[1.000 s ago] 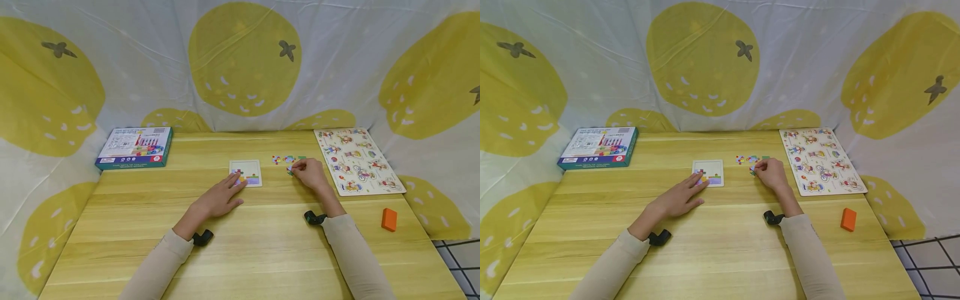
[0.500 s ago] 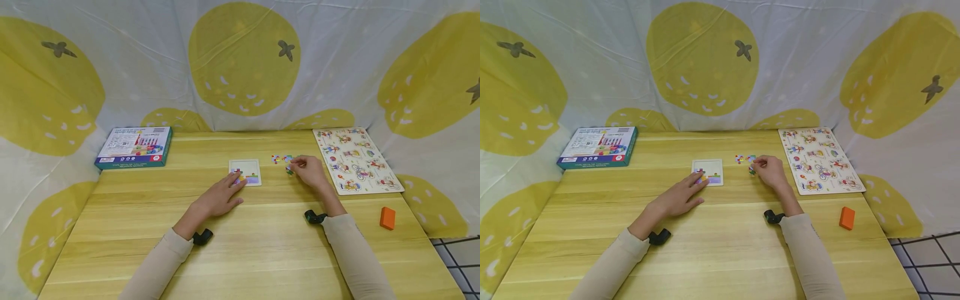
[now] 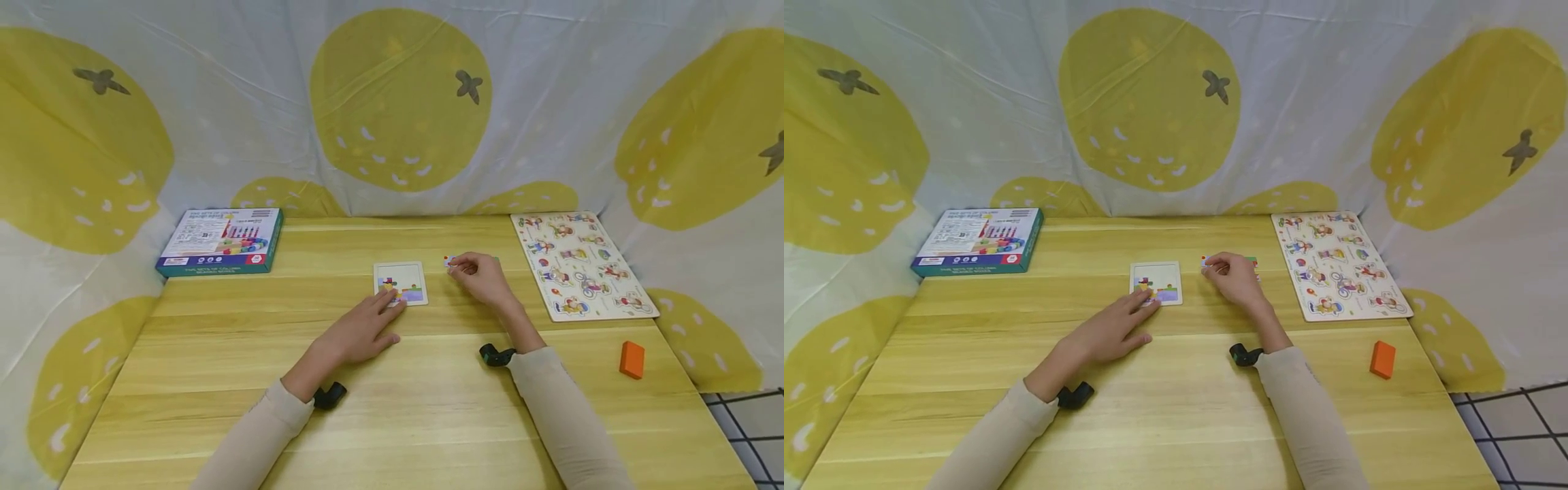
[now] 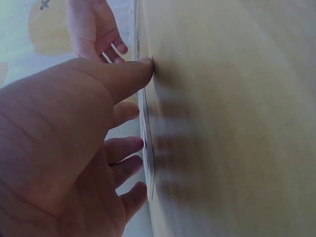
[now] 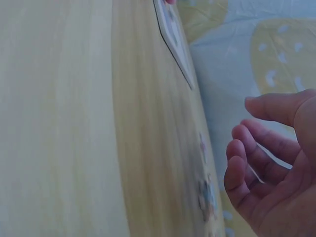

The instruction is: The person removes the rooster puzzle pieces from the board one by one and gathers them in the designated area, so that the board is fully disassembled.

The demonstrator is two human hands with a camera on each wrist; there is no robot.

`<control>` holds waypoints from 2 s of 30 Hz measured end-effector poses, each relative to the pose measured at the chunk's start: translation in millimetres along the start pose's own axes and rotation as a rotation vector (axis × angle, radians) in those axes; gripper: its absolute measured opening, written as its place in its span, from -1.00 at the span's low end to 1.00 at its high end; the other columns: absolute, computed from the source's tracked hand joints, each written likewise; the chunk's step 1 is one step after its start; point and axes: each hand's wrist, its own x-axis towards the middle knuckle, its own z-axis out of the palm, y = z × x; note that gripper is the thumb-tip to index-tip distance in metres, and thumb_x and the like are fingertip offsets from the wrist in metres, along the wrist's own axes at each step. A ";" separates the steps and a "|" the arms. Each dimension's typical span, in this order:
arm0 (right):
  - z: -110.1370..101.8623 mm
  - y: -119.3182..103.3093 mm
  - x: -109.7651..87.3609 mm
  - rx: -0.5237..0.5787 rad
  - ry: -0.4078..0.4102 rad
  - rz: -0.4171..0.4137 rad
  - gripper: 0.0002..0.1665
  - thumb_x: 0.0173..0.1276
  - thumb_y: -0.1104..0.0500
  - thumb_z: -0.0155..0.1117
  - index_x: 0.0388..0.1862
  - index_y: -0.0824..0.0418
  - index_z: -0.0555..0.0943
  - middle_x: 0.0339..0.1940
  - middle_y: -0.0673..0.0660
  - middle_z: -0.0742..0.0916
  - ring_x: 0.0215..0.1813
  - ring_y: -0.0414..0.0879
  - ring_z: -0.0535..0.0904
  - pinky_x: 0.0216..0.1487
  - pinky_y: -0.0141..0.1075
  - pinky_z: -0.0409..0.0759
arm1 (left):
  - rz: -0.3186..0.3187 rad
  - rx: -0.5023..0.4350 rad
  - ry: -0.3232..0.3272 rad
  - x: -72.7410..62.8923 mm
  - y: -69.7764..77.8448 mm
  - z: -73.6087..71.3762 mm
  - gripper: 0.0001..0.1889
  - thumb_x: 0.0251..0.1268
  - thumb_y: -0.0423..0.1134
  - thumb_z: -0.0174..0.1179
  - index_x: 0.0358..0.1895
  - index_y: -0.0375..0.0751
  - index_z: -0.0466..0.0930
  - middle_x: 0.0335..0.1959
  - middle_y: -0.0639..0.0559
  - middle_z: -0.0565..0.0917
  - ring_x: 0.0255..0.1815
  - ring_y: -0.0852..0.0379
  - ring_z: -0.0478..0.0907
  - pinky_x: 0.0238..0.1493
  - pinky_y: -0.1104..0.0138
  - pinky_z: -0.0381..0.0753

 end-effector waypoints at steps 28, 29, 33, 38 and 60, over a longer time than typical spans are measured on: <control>69.4 -30.7 18.8 0.098 -0.168 -0.093 -0.72 0.49 0.11 0.35 0.08 0.19 0.75 -0.11 0.11 0.80 -0.05 -0.03 0.71 0.08 -0.10 0.69 | -0.011 -0.020 -0.036 -2.4 3.4 -4.3 -0.25 0.63 0.13 0.00 0.65 -0.21 0.08 0.70 -0.19 0.01 0.73 -0.13 -0.07 0.66 0.03 0.12; 70.1 -31.4 19.3 0.096 -0.170 -0.094 -0.72 0.49 0.10 0.35 0.08 0.18 0.75 -0.11 0.11 0.80 -0.05 -0.03 0.71 0.08 -0.10 0.69 | -0.013 -0.023 -0.037 -2.5 3.5 -4.4 -0.25 0.63 0.14 0.00 0.65 -0.21 0.09 0.70 -0.19 0.01 0.73 -0.13 -0.07 0.66 0.03 0.12; 73.5 -33.0 21.3 0.080 -0.184 -0.089 -0.70 0.50 0.08 0.33 0.11 0.17 0.74 -0.09 0.10 0.80 -0.04 -0.04 0.70 0.07 -0.14 0.68 | -0.024 -0.031 -0.046 -2.6 3.8 -4.8 -0.25 0.62 0.14 0.00 0.66 -0.19 0.08 0.70 -0.18 0.01 0.73 -0.12 -0.07 0.66 0.03 0.13; 77.0 -37.1 23.2 0.062 -0.203 -0.082 -0.67 0.50 0.08 0.33 0.14 0.18 0.74 -0.09 0.10 0.80 -0.03 -0.04 0.69 0.06 -0.14 0.66 | -0.047 -0.056 -0.071 -2.6 3.1 -4.4 -0.18 0.58 0.22 0.01 0.68 -0.13 0.02 0.72 -0.13 -0.05 0.74 -0.09 -0.11 0.65 0.02 0.15; 83.3 -48.7 31.6 -0.106 -0.309 -0.093 -0.65 0.50 0.16 0.25 0.19 0.16 0.75 -0.03 0.12 0.79 -0.13 -0.05 0.59 -0.10 -0.25 0.57 | -0.059 -0.092 -0.099 -3.4 1.0 -3.8 0.06 0.34 0.42 0.16 0.70 -0.10 -0.05 0.74 -0.09 -0.15 0.74 -0.06 -0.20 0.65 0.02 0.16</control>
